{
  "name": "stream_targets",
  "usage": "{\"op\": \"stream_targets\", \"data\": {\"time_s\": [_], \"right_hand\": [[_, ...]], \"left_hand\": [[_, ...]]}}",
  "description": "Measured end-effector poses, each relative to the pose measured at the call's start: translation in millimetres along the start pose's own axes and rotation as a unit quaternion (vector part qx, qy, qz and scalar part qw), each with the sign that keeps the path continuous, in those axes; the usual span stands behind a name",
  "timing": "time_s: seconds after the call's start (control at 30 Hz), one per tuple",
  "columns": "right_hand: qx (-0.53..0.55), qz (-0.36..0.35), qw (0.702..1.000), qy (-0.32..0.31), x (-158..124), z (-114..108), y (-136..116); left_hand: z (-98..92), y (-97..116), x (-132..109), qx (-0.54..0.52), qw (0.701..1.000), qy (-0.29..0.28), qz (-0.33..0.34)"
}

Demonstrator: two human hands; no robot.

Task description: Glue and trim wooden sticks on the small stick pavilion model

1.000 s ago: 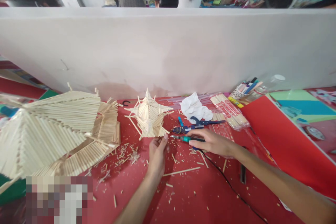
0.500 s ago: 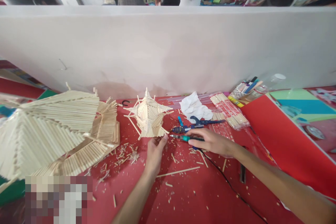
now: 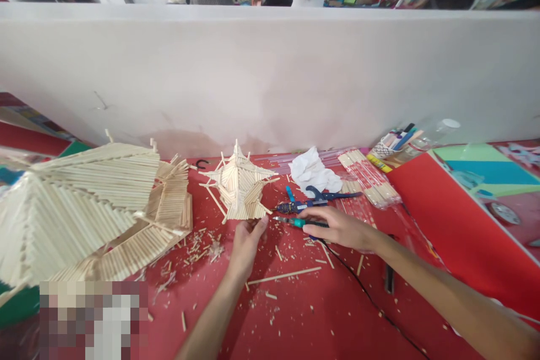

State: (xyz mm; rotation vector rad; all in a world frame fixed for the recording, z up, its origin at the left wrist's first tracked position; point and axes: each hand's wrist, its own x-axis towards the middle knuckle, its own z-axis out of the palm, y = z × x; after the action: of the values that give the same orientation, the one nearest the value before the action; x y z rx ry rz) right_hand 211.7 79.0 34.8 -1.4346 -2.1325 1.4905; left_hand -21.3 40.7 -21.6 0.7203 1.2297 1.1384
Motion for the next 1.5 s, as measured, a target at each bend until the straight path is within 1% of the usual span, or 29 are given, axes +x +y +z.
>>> {"op": "stream_targets", "data": {"time_s": [0.13, 0.33, 0.5, 0.6, 0.83, 0.97, 1.1, 1.17, 1.3, 1.5], "right_hand": [[-0.003, 0.003, 1.000, 0.011, -4, 0, 0], [0.011, 0.009, 1.000, -0.006, -9, 2, 6], [0.016, -0.007, 1.000, -0.005, -10, 5, 10], [0.030, -0.004, 0.999, -0.009, -9, 6, 13], [0.018, 0.011, 1.000, -0.002, -10, 7, 12], [0.015, 0.019, 1.000, -0.003, -16, 10, 9], [0.009, 0.025, 1.000, -0.004, -23, 15, 10], [0.003, 0.027, 1.000, -0.001, -27, 17, 10], [0.008, 0.033, 0.999, 0.008, -32, 19, 12], [0.022, 0.044, 0.999, 0.019, -39, 19, 19]], "left_hand": [[0.5, -1, -2, 0.007, 1.000, 0.002, 0.005], [2.0, -3, -3, 0.033, 0.999, -0.001, 0.031], [4.7, -3, -4, 0.035, 0.999, 0.012, 0.038], [5.6, -2, -4, 0.043, 0.998, 0.015, 0.043], [1.5, -7, -3, 0.066, 0.996, 0.018, 0.053], [-3.0, -9, -5, 0.061, 0.997, 0.005, 0.050], [-5.2, -11, -6, 0.042, 0.998, -0.020, 0.038], [-4.7, -10, -6, 0.042, 0.998, -0.018, 0.039], [-2.4, -8, -2, 0.064, 0.996, 0.006, 0.053], [-1.5, -13, 3, 0.092, 0.993, -0.001, 0.075]]}}
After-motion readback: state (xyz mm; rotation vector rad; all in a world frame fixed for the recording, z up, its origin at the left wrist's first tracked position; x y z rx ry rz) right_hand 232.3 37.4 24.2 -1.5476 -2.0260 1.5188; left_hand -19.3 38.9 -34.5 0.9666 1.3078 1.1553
